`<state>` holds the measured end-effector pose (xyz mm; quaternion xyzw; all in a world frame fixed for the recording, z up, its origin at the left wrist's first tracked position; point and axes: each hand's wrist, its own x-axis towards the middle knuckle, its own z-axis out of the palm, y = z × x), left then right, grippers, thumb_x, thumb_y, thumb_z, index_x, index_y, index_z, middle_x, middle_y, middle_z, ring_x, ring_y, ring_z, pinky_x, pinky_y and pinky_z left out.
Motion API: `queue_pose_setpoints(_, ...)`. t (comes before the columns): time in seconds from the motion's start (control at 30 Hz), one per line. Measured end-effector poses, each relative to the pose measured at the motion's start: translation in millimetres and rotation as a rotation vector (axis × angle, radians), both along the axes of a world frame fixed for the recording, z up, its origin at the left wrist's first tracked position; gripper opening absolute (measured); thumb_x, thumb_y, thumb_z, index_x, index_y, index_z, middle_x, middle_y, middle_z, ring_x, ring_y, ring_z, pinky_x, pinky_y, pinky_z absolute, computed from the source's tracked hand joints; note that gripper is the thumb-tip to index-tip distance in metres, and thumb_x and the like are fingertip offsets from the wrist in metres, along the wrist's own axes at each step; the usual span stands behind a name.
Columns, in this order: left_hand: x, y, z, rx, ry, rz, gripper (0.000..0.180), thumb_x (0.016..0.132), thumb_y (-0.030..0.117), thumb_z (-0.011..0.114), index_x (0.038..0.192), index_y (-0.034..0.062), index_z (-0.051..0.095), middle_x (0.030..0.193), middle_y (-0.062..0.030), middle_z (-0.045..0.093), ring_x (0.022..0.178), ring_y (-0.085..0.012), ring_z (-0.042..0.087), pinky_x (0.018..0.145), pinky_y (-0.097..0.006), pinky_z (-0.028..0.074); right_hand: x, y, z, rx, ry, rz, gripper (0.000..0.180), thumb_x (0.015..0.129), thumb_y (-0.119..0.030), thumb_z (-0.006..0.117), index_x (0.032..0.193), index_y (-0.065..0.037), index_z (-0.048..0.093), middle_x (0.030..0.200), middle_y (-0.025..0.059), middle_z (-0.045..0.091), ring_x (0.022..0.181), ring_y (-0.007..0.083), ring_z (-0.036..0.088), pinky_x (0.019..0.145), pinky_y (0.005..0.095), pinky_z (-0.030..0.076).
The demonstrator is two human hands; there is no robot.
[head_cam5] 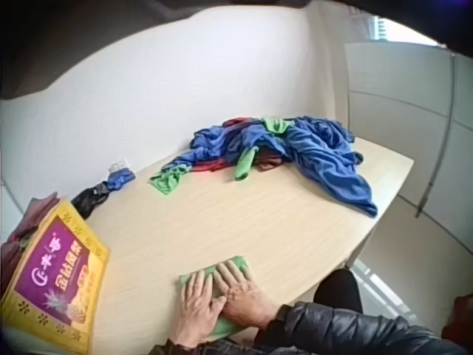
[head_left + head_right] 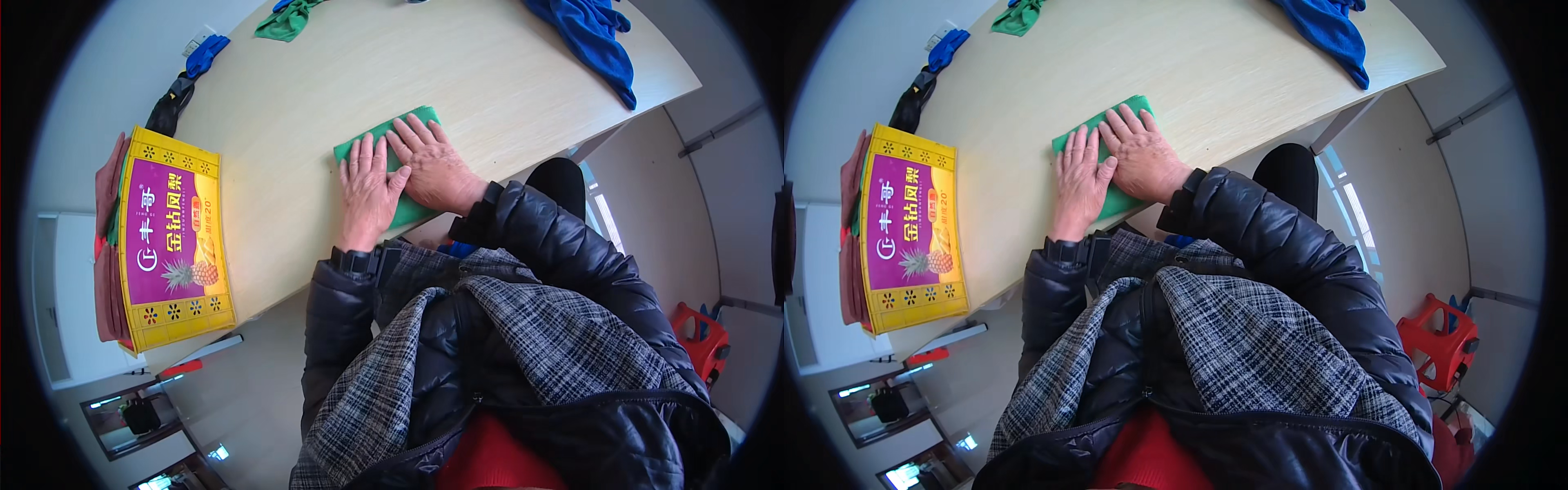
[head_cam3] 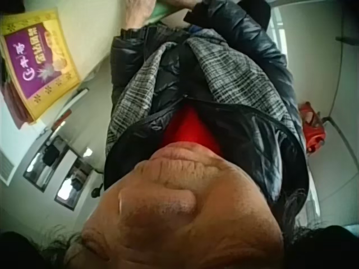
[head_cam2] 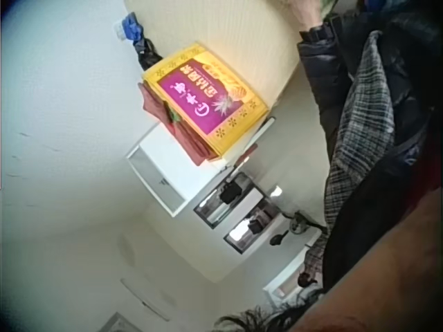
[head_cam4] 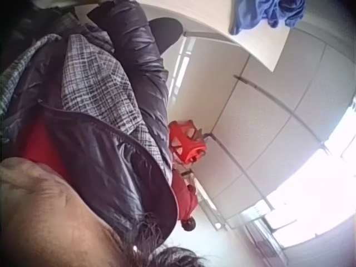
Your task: Folding green cleaning cloths into squares on a work table.
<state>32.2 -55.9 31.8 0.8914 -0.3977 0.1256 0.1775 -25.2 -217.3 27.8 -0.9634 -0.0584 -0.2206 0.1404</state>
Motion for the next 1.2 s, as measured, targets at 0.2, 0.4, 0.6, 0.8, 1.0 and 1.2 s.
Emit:
queue_pose_setpoints(0.2,5.5,-5.1,-13.5,0.032,0.104,-0.005,0.077,0.103,0.062,0.036,0.154,0.0047,0.037,0.162,-0.0198,0.030,0.149,-0.0402,0.027,0.121,-0.056,0.019,-2.1,-6.4,-5.7,0.007,0.058,-0.008,0.062,0.096,-0.035,0.051,0.147,0.000,0.046,0.156,0.0198,0.041,0.147,0.0389,0.033,0.121,0.0532,0.023)
queue_pose_setpoints(0.4,-7.5,3.1,-11.5,-0.024,0.084,0.043,0.079,0.102,0.063,0.035,0.156,0.0047,0.033,0.162,-0.0197,0.029,0.150,-0.0403,0.026,0.122,-0.056,0.018,-7.7,-8.5,-1.1,-0.014,0.098,-0.007,0.065,0.097,-0.041,0.053,0.148,0.000,0.046,0.156,0.0197,0.040,0.148,0.0385,0.032,0.122,0.0530,0.022)
queue_pose_setpoints(0.6,-8.7,5.4,-12.1,0.023,0.148,0.072,0.081,0.102,0.064,0.035,0.156,0.0040,0.032,0.162,-0.0208,0.029,0.150,-0.0402,0.025,0.122,-0.056,0.018,-6.9,-13.4,-5.3,0.002,0.075,-0.025,0.071,0.096,-0.047,0.056,0.147,0.001,0.045,0.156,0.0200,0.040,0.148,0.0386,0.031,0.122,0.0532,0.023)
queue_pose_setpoints(0.8,-17.5,15.5,-13.5,0.037,0.110,0.123,0.080,0.102,0.063,0.036,0.157,0.0045,0.030,0.162,-0.0208,0.029,0.150,-0.0394,0.025,0.121,-0.057,0.018,-15.4,-12.0,4.5,0.016,0.125,-0.010,0.071,0.096,-0.047,0.056,0.148,0.001,0.045,0.156,0.0200,0.039,0.149,0.0386,0.030,0.121,0.0540,0.024)
queue_pose_setpoints(1.0,-29.5,19.8,-13.1,0.024,0.128,0.118,0.079,0.103,0.061,0.037,0.157,0.0045,0.029,0.162,-0.0205,0.029,0.150,-0.0392,0.024,0.121,-0.059,0.018,-27.6,-12.8,0.7,0.041,0.100,-0.019,0.070,0.097,-0.045,0.056,0.147,0.001,0.045,0.157,0.0196,0.039,0.149,0.0385,0.031,0.120,0.0548,0.025)
queue_pose_setpoints(1.2,-41.7,20.0,-3.7,0.052,0.070,0.111,0.080,0.101,0.061,0.039,0.157,0.0050,0.029,0.162,-0.0202,0.030,0.151,-0.0383,0.024,0.121,-0.060,0.017,-27.0,-17.8,5.8,0.020,0.102,-0.015,0.067,0.097,-0.043,0.058,0.147,0.000,0.045,0.156,0.0192,0.040,0.148,0.0379,0.031,0.120,0.0548,0.025)
